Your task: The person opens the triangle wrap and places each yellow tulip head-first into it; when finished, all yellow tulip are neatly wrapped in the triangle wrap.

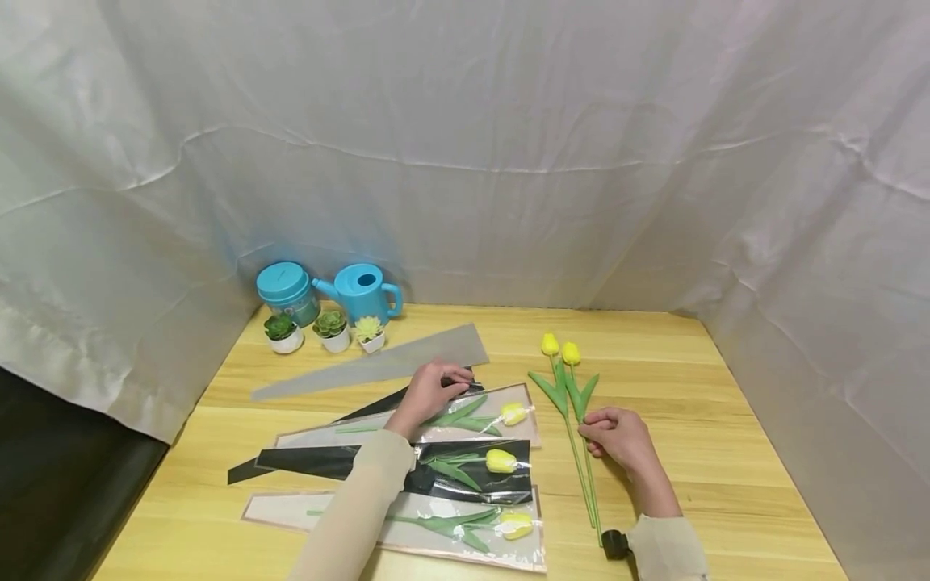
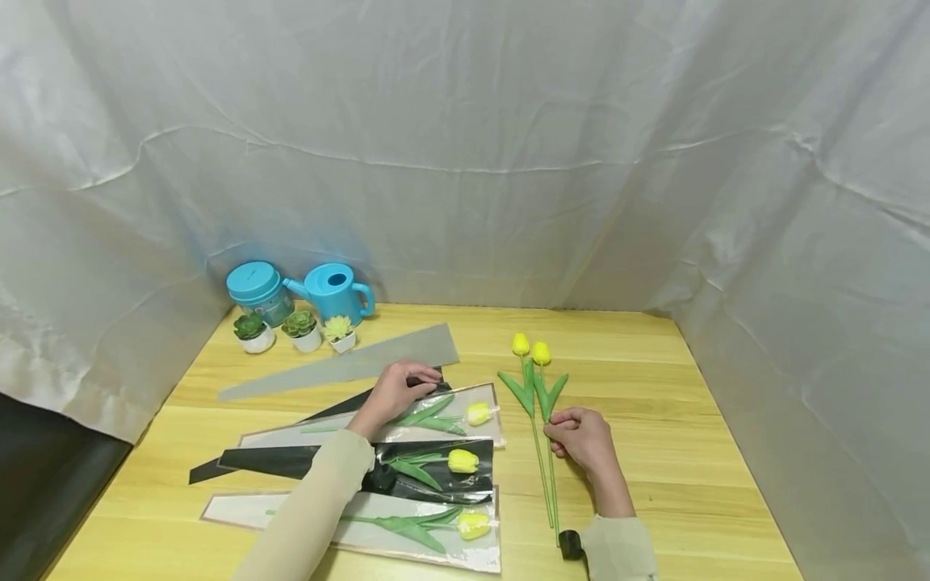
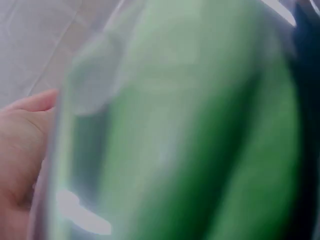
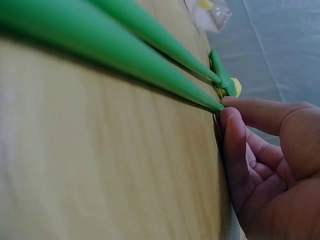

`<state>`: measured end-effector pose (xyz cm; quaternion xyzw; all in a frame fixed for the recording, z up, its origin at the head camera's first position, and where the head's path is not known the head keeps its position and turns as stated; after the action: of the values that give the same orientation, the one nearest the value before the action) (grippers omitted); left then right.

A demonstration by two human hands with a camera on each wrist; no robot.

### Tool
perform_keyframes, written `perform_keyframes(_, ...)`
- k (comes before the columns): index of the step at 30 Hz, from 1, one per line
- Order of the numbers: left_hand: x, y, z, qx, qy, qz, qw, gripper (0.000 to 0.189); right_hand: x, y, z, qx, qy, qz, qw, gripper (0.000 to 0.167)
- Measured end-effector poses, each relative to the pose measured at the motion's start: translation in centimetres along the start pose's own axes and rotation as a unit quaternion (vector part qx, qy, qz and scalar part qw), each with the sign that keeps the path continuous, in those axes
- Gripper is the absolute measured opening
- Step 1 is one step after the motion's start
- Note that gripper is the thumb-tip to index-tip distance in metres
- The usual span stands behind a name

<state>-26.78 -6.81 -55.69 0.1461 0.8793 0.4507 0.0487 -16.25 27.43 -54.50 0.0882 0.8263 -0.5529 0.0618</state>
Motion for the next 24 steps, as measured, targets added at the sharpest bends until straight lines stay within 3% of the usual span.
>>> perform_keyframes(9,-0.6,1.1,-1.1,-0.074,0.058,0.014,0.9955,0.013,0.0,0.0,0.1,-0.006,0.002,-0.004,1.0,0.023)
perform_keyframes(24,-0.7,1.7,-2.3,-0.068,0.106,0.029,0.9916,0.01,0.0,0.0,0.1,-0.007,0.004,-0.007,0.9999,0.022)
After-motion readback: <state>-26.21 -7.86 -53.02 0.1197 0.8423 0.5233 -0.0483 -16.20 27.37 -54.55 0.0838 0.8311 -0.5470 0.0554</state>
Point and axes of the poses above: each hand's wrist, its own x-axis towards the middle knuckle, its own z-axis out of the palm, y = z × x, the point moved 2 cm from there along x, towards the middle knuckle, and after that the axes turned 7 degrees about -z, right-handed, at the moved point
